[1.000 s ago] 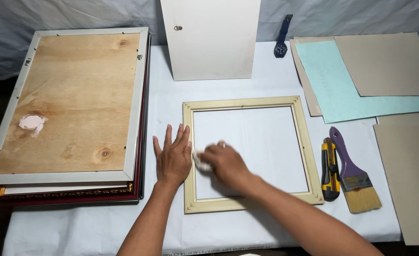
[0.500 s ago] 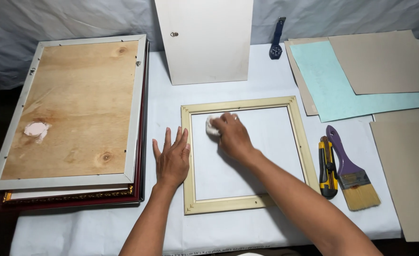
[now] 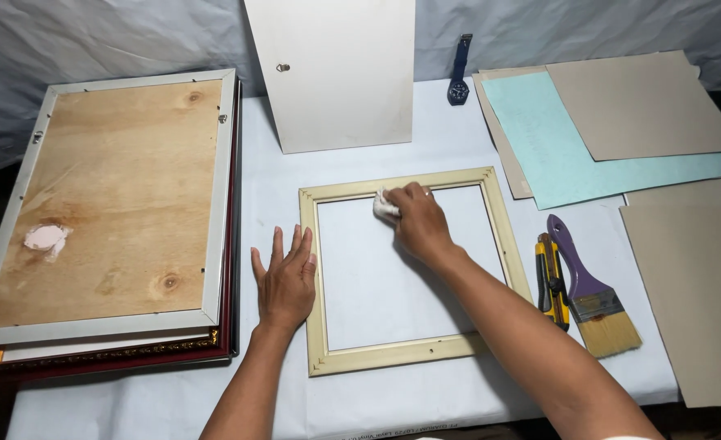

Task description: Assembling a picture frame by cleaning the glass and inserting the mat and backing board.

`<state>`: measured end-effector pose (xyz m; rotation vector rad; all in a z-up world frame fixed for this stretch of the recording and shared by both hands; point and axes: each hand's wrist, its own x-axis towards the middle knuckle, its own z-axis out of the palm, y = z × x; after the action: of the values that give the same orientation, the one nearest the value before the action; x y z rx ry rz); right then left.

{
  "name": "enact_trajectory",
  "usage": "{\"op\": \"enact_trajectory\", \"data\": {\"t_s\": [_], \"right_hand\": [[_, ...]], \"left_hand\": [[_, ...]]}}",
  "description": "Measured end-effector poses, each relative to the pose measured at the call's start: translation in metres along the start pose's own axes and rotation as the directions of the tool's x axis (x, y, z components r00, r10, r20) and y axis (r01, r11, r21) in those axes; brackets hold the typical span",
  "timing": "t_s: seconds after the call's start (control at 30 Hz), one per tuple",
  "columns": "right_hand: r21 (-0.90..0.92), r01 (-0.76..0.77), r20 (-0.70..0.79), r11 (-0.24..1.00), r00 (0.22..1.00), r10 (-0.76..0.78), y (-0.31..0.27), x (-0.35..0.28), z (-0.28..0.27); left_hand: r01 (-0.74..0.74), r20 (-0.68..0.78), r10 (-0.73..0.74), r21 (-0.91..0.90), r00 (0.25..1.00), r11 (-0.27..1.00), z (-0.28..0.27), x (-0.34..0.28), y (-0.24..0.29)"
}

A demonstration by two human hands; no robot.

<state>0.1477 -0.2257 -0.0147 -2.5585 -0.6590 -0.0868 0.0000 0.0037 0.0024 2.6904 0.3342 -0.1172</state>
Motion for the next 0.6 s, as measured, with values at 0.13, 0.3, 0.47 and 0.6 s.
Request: {"op": "enact_trajectory", "data": {"t_s": [0.13, 0.3, 0.47, 0.6], "right_hand": [[-0.011, 0.060, -0.012, 0.998, 0.998, -0.060, -0.013, -0.038, -0.007], [0.108, 0.136, 0.370, 0.985, 0.914, -0.167, -0.056, -0.155, -0.041], [0.084, 0.130, 0.250, 0.988, 0.957, -0.147, -0.022, -0.114, -0.030], [-0.035, -0.020, -0.024, 0.999, 1.000, 0.019, 0.047, -0.021, -0.018]], "left_hand": [[-0.003, 0.000, 0.003, -0.009, 1.000, 1.000, 0.003, 0.000, -0.001], [-0.079, -0.140, 0.082, 0.026, 0.987, 0.997, 0.010, 0.003, -0.004], [-0.052, -0.102, 0.051, -0.008, 0.993, 0.999, 0.005, 0.002, -0.002], [-0.014, -0.042, 0.013, -0.026, 0.999, 1.000, 0.003, 0.000, -0.002]]}}
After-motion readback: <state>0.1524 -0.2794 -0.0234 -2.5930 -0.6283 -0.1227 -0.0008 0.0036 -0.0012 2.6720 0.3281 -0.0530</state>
